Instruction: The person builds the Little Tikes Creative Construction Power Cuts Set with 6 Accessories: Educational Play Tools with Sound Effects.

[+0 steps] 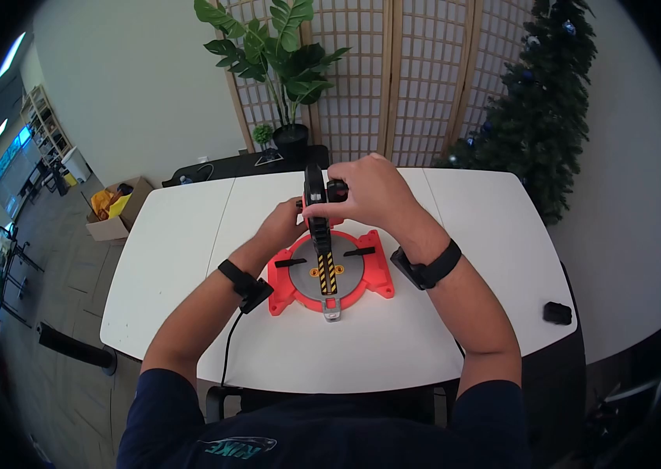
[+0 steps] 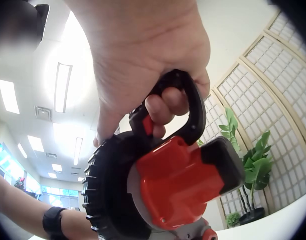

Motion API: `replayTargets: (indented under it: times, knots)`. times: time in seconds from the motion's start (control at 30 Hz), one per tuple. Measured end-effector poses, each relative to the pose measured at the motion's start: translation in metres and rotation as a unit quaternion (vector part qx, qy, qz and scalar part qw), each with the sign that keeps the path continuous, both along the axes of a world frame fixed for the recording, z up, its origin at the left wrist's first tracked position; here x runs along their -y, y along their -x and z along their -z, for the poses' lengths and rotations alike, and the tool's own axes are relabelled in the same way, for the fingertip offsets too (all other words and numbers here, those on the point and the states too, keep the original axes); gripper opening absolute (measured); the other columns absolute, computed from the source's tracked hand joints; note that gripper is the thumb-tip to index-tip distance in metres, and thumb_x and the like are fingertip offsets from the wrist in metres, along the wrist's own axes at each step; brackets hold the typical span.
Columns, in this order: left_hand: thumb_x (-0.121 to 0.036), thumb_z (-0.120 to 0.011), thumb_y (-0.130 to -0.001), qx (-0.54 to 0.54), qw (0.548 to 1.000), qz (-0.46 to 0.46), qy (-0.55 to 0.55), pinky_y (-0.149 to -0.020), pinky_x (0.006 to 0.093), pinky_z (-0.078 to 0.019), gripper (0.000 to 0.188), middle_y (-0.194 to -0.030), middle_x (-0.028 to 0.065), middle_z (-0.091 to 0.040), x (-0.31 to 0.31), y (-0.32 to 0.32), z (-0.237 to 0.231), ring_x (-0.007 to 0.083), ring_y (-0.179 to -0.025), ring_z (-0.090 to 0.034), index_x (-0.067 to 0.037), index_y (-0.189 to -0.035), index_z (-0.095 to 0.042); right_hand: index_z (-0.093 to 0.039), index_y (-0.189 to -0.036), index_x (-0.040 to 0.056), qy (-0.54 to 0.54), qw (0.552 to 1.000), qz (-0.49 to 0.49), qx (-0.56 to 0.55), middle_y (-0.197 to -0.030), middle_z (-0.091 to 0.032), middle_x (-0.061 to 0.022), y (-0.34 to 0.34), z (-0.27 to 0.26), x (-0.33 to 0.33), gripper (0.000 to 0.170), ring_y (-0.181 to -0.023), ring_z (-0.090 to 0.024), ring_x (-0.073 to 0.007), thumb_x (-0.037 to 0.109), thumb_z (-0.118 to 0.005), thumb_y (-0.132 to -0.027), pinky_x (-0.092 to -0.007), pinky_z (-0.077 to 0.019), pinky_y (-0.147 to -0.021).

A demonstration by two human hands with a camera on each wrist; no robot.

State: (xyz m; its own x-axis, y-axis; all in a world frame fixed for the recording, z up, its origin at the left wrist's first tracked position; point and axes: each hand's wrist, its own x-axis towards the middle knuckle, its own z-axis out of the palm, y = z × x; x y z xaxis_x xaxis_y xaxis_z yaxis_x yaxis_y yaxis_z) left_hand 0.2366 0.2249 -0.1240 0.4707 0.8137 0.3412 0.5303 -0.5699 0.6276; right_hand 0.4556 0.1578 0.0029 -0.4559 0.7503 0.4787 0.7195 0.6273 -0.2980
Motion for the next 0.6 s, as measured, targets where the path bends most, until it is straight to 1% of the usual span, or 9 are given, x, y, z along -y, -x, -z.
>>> replayTargets:
  times: [0.03, 0.1, 0.17, 0.23, 0.3, 0.37, 0.5, 0.53, 0.6]
  knots:
    - [-0.001, -0.066, -0.084, 0.000, 1.000, -0.001, 0.003, -0.084, 0.0435, -0.0530, 0.030, -0.097, 0.0202, -0.071, 0.000, -0.001, 0.000, 0.0396, -0.093, -0.067, -0.002, -0.113, -0.067, -0.074, -0.076, 0.0108, 0.000, 1.000, 0.000, 0.000, -0.054, -0.061, -0.0030, 0.000, 0.001, 0.000, 0.055, -0.052, -0.060, -0.0242, 0.065, -0.082, -0.070, -0.0324, -0.0462, -0.066]
    - [-0.001, -0.067, -0.083, 0.000, 1.000, -0.003, 0.006, -0.083, 0.0431, -0.0531, 0.029, -0.097, 0.0198, -0.071, 0.000, -0.003, 0.000, 0.0391, -0.092, -0.068, -0.002, -0.112, -0.067, -0.065, -0.068, 0.0052, -0.003, 0.999, -0.031, -0.041, -0.053, -0.060, -0.0062, 0.000, 0.003, 0.001, 0.056, -0.047, -0.056, -0.0257, 0.057, -0.086, -0.069, -0.0320, -0.0427, -0.049]
    - [-0.005, -0.077, -0.084, -0.045, 0.998, -0.012, 0.041, -0.092, 0.0409, -0.0543, 0.036, -0.109, 0.0181, -0.074, 0.001, -0.003, -0.005, 0.0360, -0.105, -0.070, -0.003, -0.118, -0.066, -0.064, -0.068, 0.0050, 0.000, 1.000, -0.014, -0.010, -0.053, -0.059, -0.0066, 0.000, -0.001, 0.006, 0.058, -0.048, -0.057, -0.0257, 0.059, -0.086, -0.068, -0.0325, -0.0431, -0.050]
    - [-0.005, -0.077, -0.083, -0.048, 0.998, -0.013, 0.046, -0.092, 0.0407, -0.0546, 0.036, -0.110, 0.0180, -0.073, 0.004, -0.004, -0.008, 0.0359, -0.105, -0.070, -0.002, -0.117, -0.066, -0.064, -0.068, 0.0049, 0.003, 1.000, 0.003, 0.020, -0.054, -0.059, -0.0070, 0.001, -0.001, 0.008, 0.060, -0.048, -0.057, -0.0257, 0.061, -0.085, -0.067, -0.0330, -0.0436, -0.051]
    - [-0.004, -0.077, -0.083, -0.052, 0.997, -0.014, 0.051, -0.092, 0.0404, -0.0549, 0.036, -0.111, 0.0179, -0.073, 0.002, -0.003, -0.004, 0.0358, -0.105, -0.070, -0.002, -0.116, -0.066, -0.070, -0.075, 0.0070, 0.003, 0.998, 0.012, 0.065, -0.056, -0.061, -0.0072, 0.000, 0.002, 0.009, 0.064, -0.054, -0.063, -0.0263, 0.070, -0.080, -0.068, -0.0347, -0.0491, -0.056]
    - [-0.005, -0.078, -0.083, -0.019, 0.998, -0.007, 0.055, -0.091, 0.0403, -0.0558, 0.035, -0.111, 0.0179, -0.073, -0.002, -0.003, 0.003, 0.0357, -0.105, -0.070, -0.001, -0.116, -0.066, -0.069, -0.075, 0.0069, 0.001, 0.998, 0.010, 0.060, -0.056, -0.061, -0.0073, 0.000, 0.004, 0.010, 0.065, -0.055, -0.063, -0.0267, 0.071, -0.080, -0.068, -0.0348, -0.0492, -0.056]
    - [-0.004, -0.078, -0.082, -0.039, 0.999, -0.008, 0.028, -0.090, 0.0401, -0.0567, 0.034, -0.108, 0.0178, -0.073, 0.001, -0.002, 0.004, 0.0345, -0.103, -0.071, 0.000, -0.114, -0.066, -0.067, -0.072, 0.0063, -0.009, 0.998, 0.010, 0.069, -0.055, -0.060, -0.0079, 0.000, 0.009, 0.013, 0.066, -0.054, -0.063, -0.0277, 0.071, -0.079, -0.068, -0.0354, -0.0495, -0.056]
    - [-0.002, -0.076, -0.080, -0.021, 1.000, 0.000, 0.019, -0.089, 0.0418, -0.0552, 0.031, -0.106, 0.0181, -0.072, 0.000, -0.002, 0.006, 0.0358, -0.101, -0.069, -0.001, -0.110, -0.068, -0.067, -0.072, 0.0063, -0.009, 0.998, 0.010, 0.068, -0.055, -0.060, -0.0079, 0.000, 0.010, 0.014, 0.066, -0.054, -0.063, -0.0277, 0.071, -0.079, -0.068, -0.0354, -0.0495, -0.056]
    - [-0.001, -0.074, -0.078, -0.004, 1.000, 0.007, 0.010, -0.088, 0.0434, -0.0538, 0.029, -0.104, 0.0184, -0.071, -0.002, -0.002, 0.009, 0.0370, -0.098, -0.068, -0.002, -0.106, -0.069, -0.061, -0.067, 0.0061, -0.003, 0.999, 0.007, 0.046, -0.054, -0.058, -0.0082, 0.000, 0.014, 0.015, 0.065, -0.050, -0.058, -0.0281, 0.067, -0.081, -0.069, -0.0351, -0.0448, -0.052]
